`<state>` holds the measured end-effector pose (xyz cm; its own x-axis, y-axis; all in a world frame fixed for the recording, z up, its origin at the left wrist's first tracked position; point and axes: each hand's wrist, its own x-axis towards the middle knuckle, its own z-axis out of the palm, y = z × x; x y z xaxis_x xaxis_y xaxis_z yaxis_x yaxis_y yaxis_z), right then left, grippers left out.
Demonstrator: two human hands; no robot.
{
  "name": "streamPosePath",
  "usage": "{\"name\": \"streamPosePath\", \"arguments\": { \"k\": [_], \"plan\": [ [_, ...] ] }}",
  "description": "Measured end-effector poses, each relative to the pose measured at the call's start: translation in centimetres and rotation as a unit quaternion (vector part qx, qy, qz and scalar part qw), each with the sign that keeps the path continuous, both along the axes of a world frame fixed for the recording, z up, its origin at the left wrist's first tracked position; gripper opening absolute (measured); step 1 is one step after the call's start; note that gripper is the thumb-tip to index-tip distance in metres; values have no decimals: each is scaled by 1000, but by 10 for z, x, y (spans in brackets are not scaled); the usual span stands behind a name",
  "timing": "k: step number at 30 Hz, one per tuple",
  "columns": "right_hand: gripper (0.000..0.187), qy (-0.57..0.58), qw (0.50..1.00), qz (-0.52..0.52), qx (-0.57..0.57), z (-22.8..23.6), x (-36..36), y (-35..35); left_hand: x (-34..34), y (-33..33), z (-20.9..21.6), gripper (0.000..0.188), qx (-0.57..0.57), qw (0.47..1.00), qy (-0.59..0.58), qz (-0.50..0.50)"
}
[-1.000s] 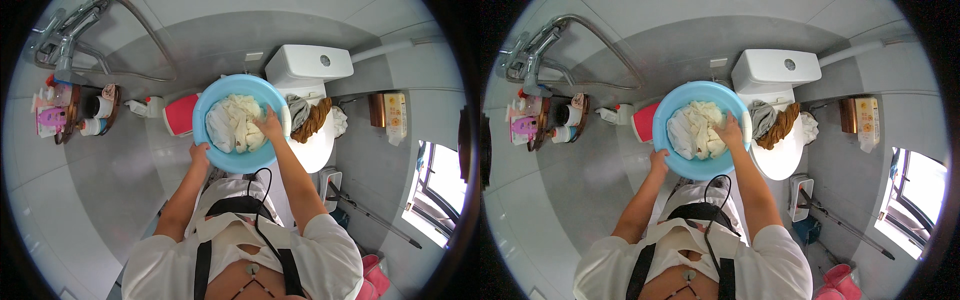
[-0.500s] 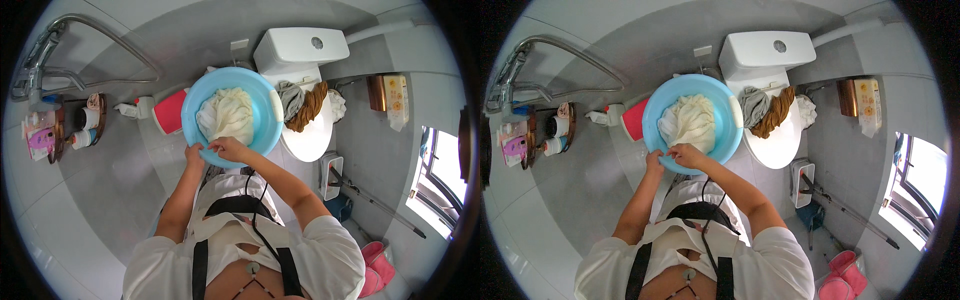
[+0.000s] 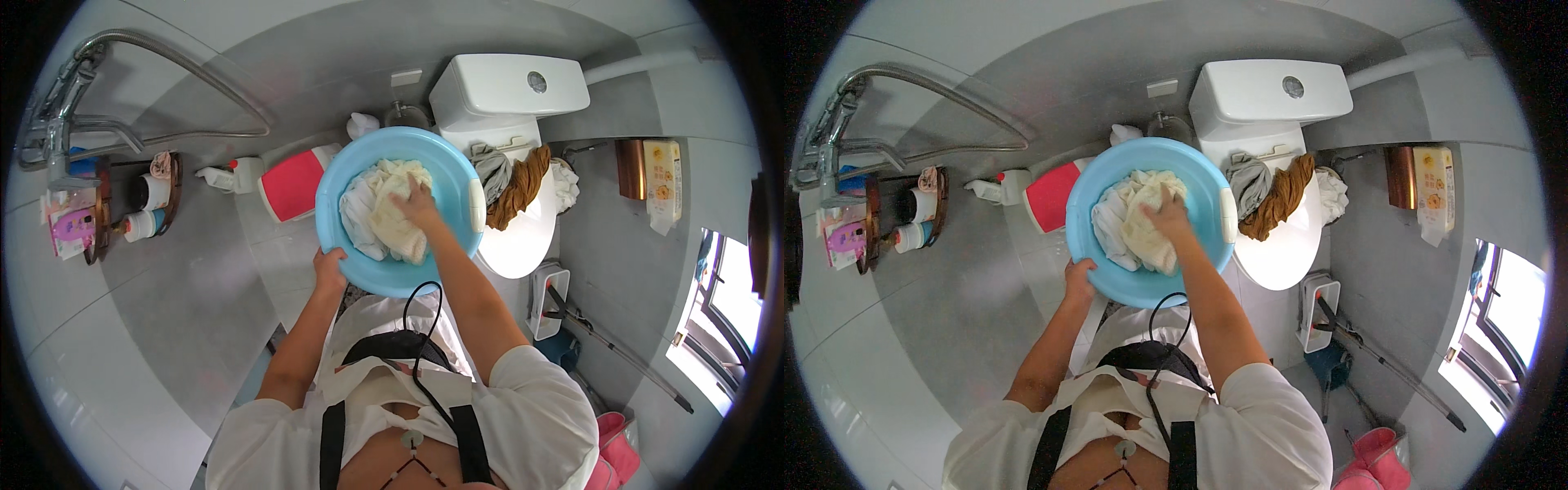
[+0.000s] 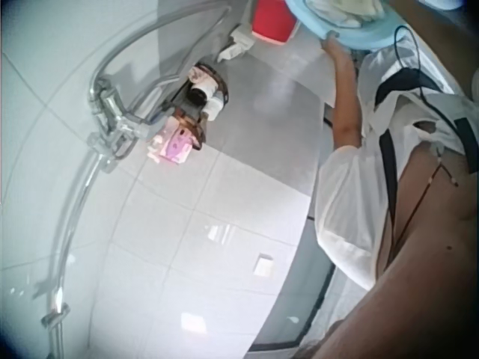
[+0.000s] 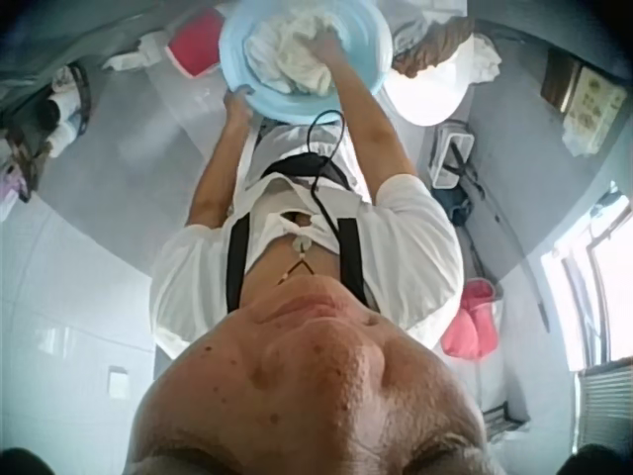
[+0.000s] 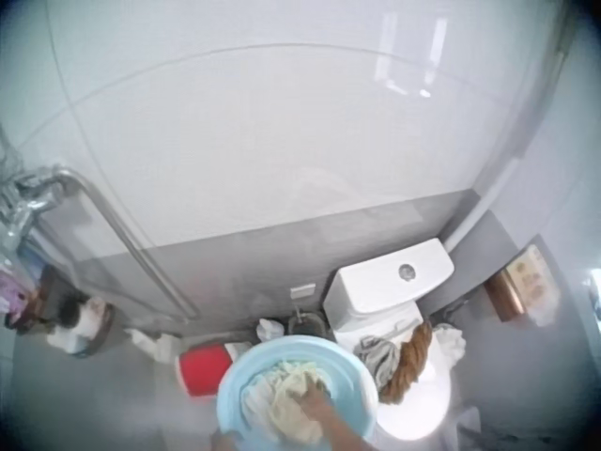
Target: The person washes a brown garment in a blue basin on the floor, wrings it out, and then places other clothes into the basin to soak before picking up a mop.
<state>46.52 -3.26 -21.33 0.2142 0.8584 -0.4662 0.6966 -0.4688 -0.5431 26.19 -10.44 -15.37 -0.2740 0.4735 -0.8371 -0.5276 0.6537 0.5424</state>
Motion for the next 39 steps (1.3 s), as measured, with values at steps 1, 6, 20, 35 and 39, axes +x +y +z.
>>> {"name": "streamPosePath", "arguments": {
  "k": [1, 6, 20, 35, 39],
  "plan": [
    [57, 17, 999, 38, -12, 0, -7, 1, -1, -1, -1, 41, -2, 1000, 0, -3],
    [65, 85, 983, 148, 67, 15, -32, -8, -9, 1, 2, 41, 13, 1000, 10, -2],
    [24, 90, 904, -235, 346, 42, 116, -10, -32, -1, -52, 51, -22, 996, -52, 73],
    [94, -258, 915, -280, 134, -66, 229, -24, -6, 5, -102, 42, 42, 996, -47, 60],
    [88, -160, 946, -137, 247, -55, 184, -2, -4, 1, -107, 43, 22, 998, -34, 58]
  ]
}}
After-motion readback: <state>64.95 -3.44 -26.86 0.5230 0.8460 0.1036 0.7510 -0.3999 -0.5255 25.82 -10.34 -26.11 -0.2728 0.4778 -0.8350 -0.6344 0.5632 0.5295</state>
